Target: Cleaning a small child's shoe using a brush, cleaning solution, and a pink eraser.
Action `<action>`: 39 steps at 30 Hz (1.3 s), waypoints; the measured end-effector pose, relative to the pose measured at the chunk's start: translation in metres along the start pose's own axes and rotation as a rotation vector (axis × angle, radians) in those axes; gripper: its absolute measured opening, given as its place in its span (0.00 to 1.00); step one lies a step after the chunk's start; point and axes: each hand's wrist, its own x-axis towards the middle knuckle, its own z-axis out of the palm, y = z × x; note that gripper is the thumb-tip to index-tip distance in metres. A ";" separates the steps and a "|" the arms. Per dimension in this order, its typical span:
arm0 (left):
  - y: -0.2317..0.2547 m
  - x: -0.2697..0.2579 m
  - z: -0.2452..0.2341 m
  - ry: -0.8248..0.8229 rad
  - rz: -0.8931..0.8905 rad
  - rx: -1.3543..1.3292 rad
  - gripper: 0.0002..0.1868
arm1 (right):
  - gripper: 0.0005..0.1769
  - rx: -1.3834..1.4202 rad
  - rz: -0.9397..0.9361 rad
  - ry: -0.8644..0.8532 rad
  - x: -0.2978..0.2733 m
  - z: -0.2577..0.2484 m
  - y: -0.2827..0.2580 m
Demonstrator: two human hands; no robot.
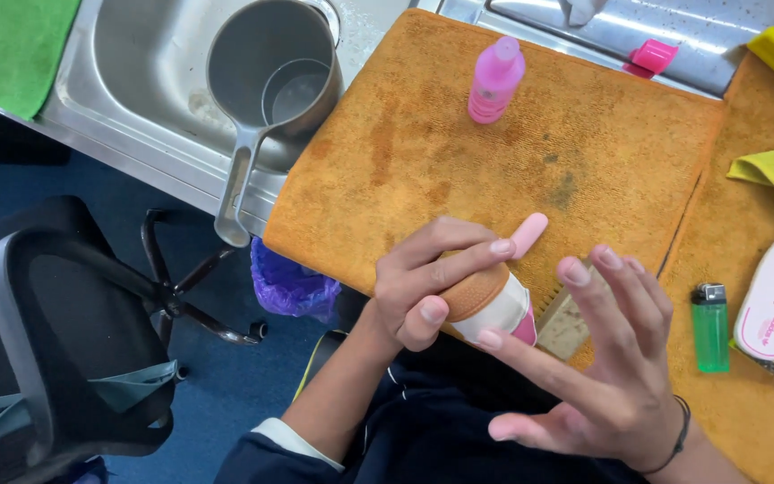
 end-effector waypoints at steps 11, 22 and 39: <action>0.000 0.001 0.001 0.000 0.044 0.021 0.32 | 0.41 0.106 0.085 0.010 0.000 -0.003 -0.005; 0.001 0.001 0.002 0.065 -0.010 0.043 0.35 | 0.39 0.063 0.221 -0.070 0.007 -0.008 0.029; 0.013 0.029 0.011 0.435 -0.426 0.138 0.29 | 0.65 0.000 0.328 -0.307 -0.035 -0.002 0.035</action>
